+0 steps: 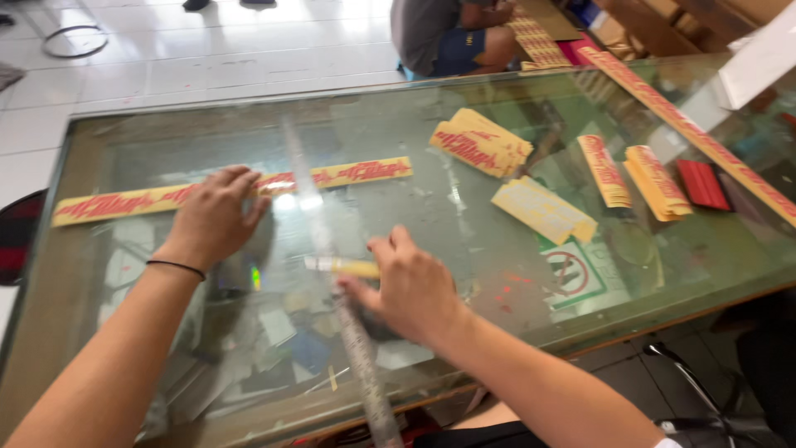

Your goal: The person uses a ruler and a utility knife to cut long sticker strips into smaller pieces on a glass table. They measure, score, and separate the stickers, then stack the cut pieces on the table.

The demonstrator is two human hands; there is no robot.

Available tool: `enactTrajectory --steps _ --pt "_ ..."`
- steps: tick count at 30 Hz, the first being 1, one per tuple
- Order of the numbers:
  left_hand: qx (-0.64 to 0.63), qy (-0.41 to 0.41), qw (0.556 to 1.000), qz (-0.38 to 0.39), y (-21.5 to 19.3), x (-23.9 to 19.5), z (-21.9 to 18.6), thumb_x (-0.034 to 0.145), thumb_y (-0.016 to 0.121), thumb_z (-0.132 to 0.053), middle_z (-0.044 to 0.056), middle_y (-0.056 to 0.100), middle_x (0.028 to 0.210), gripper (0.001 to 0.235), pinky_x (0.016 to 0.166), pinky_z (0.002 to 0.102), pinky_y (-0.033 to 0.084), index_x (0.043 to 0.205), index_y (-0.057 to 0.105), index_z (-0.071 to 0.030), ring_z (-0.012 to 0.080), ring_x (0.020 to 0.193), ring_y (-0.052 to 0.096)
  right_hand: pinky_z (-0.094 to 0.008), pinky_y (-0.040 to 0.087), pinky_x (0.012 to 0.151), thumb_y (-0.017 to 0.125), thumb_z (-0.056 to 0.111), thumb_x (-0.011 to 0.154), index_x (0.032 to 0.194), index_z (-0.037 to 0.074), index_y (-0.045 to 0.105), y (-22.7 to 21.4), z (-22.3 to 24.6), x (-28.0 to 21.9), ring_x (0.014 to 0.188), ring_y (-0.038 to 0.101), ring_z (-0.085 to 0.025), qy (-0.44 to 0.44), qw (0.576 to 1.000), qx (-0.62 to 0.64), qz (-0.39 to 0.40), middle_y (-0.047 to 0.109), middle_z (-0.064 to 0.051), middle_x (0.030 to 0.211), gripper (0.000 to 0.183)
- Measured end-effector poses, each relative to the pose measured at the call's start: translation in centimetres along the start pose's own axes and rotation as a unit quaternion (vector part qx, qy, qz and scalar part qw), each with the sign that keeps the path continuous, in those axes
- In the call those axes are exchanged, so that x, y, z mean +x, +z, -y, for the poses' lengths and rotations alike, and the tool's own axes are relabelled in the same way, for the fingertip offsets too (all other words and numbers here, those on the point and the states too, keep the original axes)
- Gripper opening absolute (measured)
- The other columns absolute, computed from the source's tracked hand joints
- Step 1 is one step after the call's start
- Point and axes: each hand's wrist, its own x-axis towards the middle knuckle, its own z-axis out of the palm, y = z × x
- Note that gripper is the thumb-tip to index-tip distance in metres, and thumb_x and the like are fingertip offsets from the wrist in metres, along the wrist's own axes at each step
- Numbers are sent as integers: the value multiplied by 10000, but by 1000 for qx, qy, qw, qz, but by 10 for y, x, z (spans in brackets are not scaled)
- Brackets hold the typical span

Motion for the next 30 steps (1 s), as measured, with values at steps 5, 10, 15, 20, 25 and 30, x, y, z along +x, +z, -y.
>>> enactTrajectory --steps 5,10,15,20,25,30 --pt "-9 -21 997 76 -18 -34 -28 999 568 -430 184 646 1376 482 1084 481 472 1324 685 -94 365 1312 600 -576 600 743 701 605 839 1100 58 626 34 20 -30 932 716 -431 19 995 -57 79 579 -141 1075 610" --pt "31 -32 998 54 -23 -53 -38 930 624 -430 17 674 1239 398 899 444 557 1283 690 -256 278 1157 670 -534 609 751 671 522 845 1071 177 637 54 -5 -25 928 731 -334 69 990 -93 84 580 -41 1015 414" --pt "0 -129 984 125 -18 -58 -36 949 620 -477 45 611 1248 463 905 484 542 1316 664 -198 315 1210 583 -523 580 889 701 461 766 1065 126 671 24 7 -19 1057 711 -384 189 973 13 131 672 -99 1067 450" --pt "-24 -138 975 174 -19 -46 -30 924 638 -475 1 607 1151 324 922 466 531 1136 691 -236 278 1190 586 -495 575 836 727 384 757 1008 125 639 25 -2 -20 993 731 -379 190 973 81 106 701 -107 948 372" --pt "-43 -124 969 207 -32 -33 -29 926 629 -436 16 620 1127 304 930 467 530 1105 688 -197 279 1193 593 -425 577 789 726 304 783 1085 139 630 27 -9 -25 931 751 -327 189 967 158 70 734 -103 854 358" --pt "-213 -201 940 173 -37 -23 -20 751 819 -326 50 727 1021 576 958 483 515 1261 590 -188 323 1098 676 -353 562 739 749 248 837 1193 87 709 24 -12 -29 774 702 -213 161 949 269 -10 736 -88 787 393"
